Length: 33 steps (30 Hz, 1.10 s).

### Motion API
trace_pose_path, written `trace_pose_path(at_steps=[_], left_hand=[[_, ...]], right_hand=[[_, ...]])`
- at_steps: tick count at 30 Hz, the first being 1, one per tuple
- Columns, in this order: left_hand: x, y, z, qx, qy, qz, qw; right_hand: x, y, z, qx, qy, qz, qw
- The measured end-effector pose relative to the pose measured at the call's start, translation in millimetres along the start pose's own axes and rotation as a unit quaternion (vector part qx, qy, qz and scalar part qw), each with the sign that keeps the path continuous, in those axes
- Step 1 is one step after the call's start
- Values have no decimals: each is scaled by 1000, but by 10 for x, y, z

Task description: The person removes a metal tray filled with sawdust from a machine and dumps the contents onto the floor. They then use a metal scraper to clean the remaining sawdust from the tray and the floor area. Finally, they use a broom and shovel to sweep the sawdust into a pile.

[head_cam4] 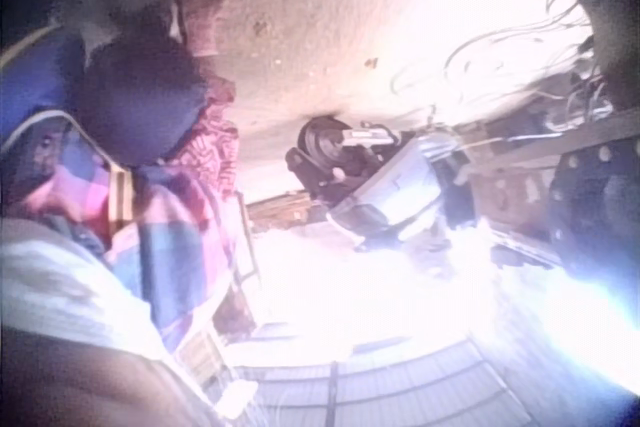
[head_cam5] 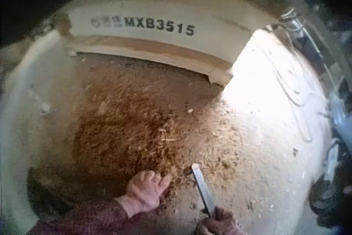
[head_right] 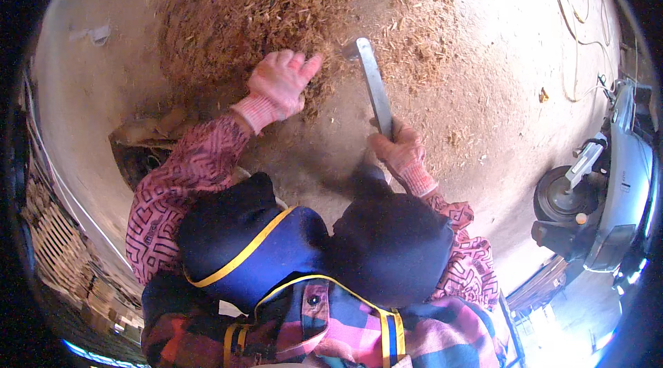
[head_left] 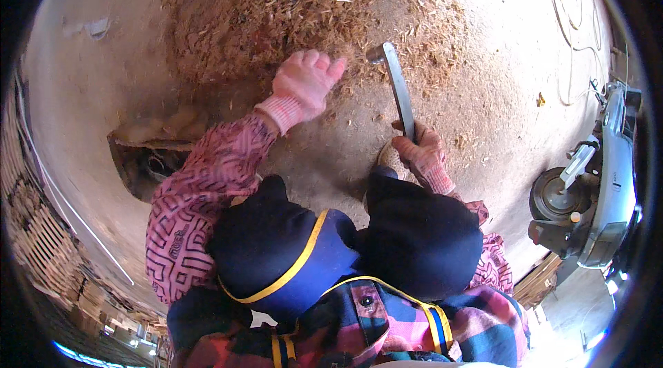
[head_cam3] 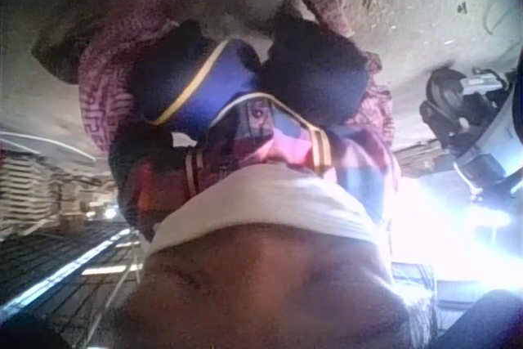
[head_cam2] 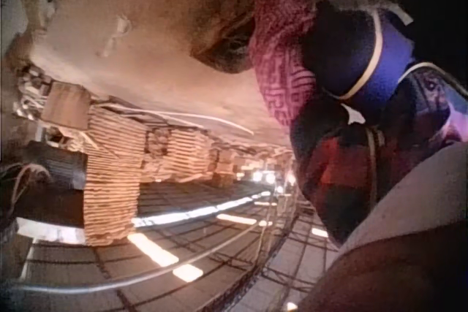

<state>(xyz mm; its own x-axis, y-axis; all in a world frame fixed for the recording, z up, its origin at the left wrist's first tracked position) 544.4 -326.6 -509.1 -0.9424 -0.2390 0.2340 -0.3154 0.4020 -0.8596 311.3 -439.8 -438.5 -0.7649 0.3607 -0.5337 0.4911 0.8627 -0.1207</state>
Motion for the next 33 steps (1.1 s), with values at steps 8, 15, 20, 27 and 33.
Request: trace_pose_path(at_steps=[8,15,20,27,33], left_hand=[[-277,210,-1153,273,-100,-288,913],[-110,441,-1419,239,-139,-155,949],[121,604,-924,124,-22,-90,988],[224,700,-761,-1,-58,-49,997],[70,183,-1156,52,-82,-130,987]], right_hand=[[53,-32,135,4,-37,27,999],[89,0,262,-7,-25,16,1000],[2,-5,204,-16,-34,-113,993],[-79,102,253,-55,-57,-169,982],[-891,680,630,-99,-205,-417,880]])
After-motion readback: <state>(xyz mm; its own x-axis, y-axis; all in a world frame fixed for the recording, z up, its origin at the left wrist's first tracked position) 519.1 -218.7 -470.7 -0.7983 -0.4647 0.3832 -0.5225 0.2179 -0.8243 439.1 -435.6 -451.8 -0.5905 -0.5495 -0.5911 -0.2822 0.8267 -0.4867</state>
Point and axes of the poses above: each hand's wrist, its own z-axis towards the middle knuckle, its own y-axis out of the palm, x = y × z, the point moved 2 cm from there along z, towards the middle knuckle, and after that the axes turned 5 degrees about -x, right-handed, at the moved point
